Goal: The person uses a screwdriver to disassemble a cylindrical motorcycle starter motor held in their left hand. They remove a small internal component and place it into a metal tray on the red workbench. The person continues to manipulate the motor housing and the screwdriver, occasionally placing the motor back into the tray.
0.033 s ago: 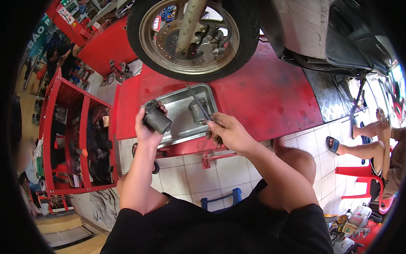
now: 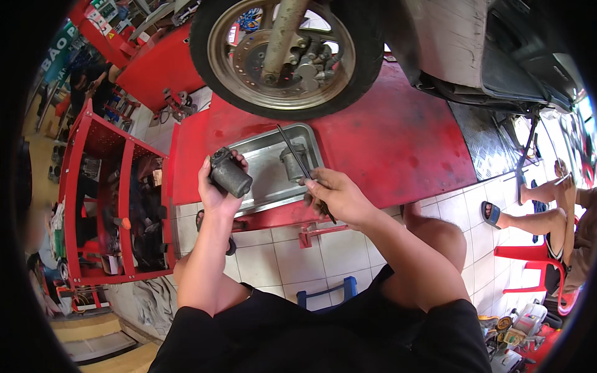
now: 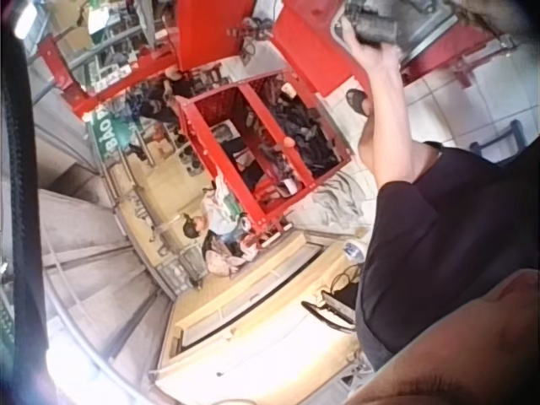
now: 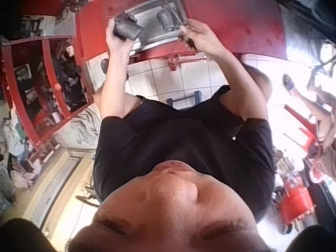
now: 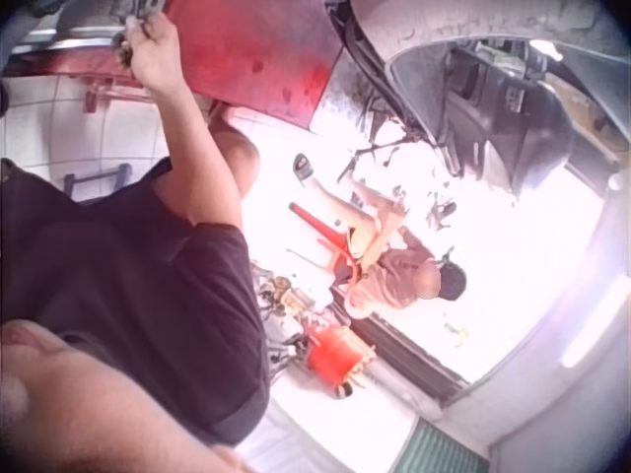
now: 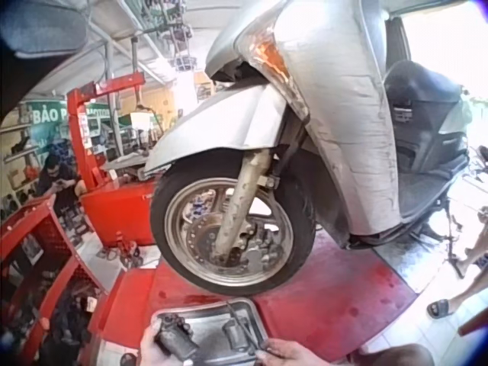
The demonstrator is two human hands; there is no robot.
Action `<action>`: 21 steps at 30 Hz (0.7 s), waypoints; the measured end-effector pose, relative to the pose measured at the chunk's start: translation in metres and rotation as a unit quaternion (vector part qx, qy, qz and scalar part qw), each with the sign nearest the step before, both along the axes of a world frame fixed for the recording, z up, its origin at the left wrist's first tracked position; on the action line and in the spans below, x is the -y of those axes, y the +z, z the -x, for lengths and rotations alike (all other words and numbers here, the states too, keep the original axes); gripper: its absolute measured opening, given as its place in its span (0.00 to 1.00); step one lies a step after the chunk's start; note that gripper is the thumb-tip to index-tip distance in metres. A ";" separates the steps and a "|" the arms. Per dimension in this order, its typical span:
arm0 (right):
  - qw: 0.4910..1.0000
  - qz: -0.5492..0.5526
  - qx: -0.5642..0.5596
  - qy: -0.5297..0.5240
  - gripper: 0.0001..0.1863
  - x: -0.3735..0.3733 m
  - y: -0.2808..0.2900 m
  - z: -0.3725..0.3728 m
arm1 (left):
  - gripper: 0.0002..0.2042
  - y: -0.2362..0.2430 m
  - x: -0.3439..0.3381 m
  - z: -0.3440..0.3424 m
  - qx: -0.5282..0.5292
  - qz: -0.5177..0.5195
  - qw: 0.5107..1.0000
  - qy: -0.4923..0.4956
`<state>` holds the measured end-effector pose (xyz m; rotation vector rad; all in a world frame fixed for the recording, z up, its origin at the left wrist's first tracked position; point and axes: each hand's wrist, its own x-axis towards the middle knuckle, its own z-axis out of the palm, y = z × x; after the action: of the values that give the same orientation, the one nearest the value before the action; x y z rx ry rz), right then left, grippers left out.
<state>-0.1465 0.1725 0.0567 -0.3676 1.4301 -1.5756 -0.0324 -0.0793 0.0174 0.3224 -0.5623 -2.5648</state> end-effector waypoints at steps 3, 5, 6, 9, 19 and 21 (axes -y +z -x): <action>0.990 -0.103 -0.095 0.014 0.18 0.008 -0.011 -0.007 | 0.24 -0.001 0.000 -0.006 -0.051 -0.059 0.997 0.027; 0.985 -0.047 -0.166 -0.003 0.19 0.011 -0.023 -0.009 | 0.28 0.000 -0.002 -0.006 -0.062 -0.120 0.990 0.035; 0.984 -0.037 -0.173 -0.008 0.19 0.012 -0.019 -0.009 | 0.30 0.005 -0.005 -0.006 -0.071 -0.150 0.986 0.025; 0.986 -0.009 -0.164 0.003 0.17 0.011 0.002 -0.003 | 0.32 0.018 -0.008 -0.008 -0.066 -0.185 0.980 0.004; 0.985 0.154 0.017 0.075 0.24 0.008 0.022 0.006 | 0.19 0.008 -0.008 -0.018 0.061 -0.161 0.984 0.042; 0.962 0.214 0.135 0.106 0.24 0.008 0.022 0.008 | 0.19 0.007 -0.007 -0.019 0.076 -0.161 0.983 0.046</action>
<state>-0.1540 0.1641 0.0788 -0.5168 0.8084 -1.6773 -0.0131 -0.0723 0.0245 0.6433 -0.1739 -2.5502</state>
